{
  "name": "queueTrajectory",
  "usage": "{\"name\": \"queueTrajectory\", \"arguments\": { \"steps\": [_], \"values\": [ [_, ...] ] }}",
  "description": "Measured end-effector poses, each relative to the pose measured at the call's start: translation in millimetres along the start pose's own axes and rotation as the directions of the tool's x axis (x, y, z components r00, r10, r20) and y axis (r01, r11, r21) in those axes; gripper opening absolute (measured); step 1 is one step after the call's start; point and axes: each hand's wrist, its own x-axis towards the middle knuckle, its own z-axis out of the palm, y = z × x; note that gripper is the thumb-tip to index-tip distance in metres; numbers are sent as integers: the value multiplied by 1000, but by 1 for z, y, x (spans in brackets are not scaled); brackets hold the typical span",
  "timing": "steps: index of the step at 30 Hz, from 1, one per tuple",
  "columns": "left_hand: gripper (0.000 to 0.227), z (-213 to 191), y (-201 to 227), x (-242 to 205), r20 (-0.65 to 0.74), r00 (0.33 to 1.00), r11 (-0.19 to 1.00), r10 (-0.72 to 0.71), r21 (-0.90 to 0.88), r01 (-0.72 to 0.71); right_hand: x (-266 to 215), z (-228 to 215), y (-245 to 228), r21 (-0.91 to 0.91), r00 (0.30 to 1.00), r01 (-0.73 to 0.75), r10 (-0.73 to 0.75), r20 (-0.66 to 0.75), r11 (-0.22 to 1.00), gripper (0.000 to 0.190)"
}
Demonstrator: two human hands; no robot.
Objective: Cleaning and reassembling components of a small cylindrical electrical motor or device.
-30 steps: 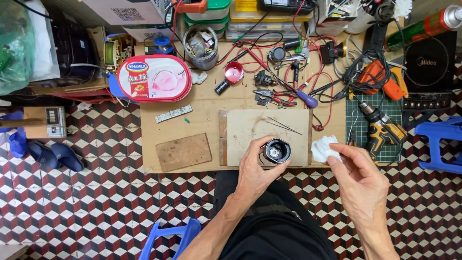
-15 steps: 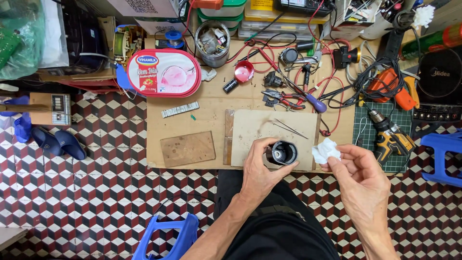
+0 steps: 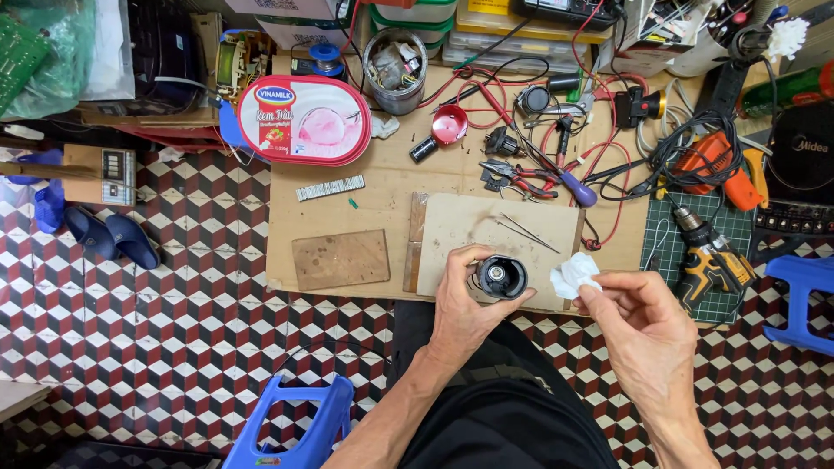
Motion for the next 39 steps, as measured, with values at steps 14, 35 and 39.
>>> {"name": "queueTrajectory", "arguments": {
  "steps": [14, 35, 39],
  "values": [
    [71, 10, -4, 0, 53, 998, 995, -47, -85, 51, -4, 2, -5, -78, 999, -5, 9, 52, 997, 18],
    [72, 0, -9, -8, 24, 999, 999, 32, -9, -32, -5, 9, -3, -209, 981, 139, -105, 166, 968, 18],
    [71, -3, -5, -8, 47, 994, 990, 101, 91, -105, 0, 29, -22, -332, 899, 384, -269, 345, 861, 16]
  ]
}}
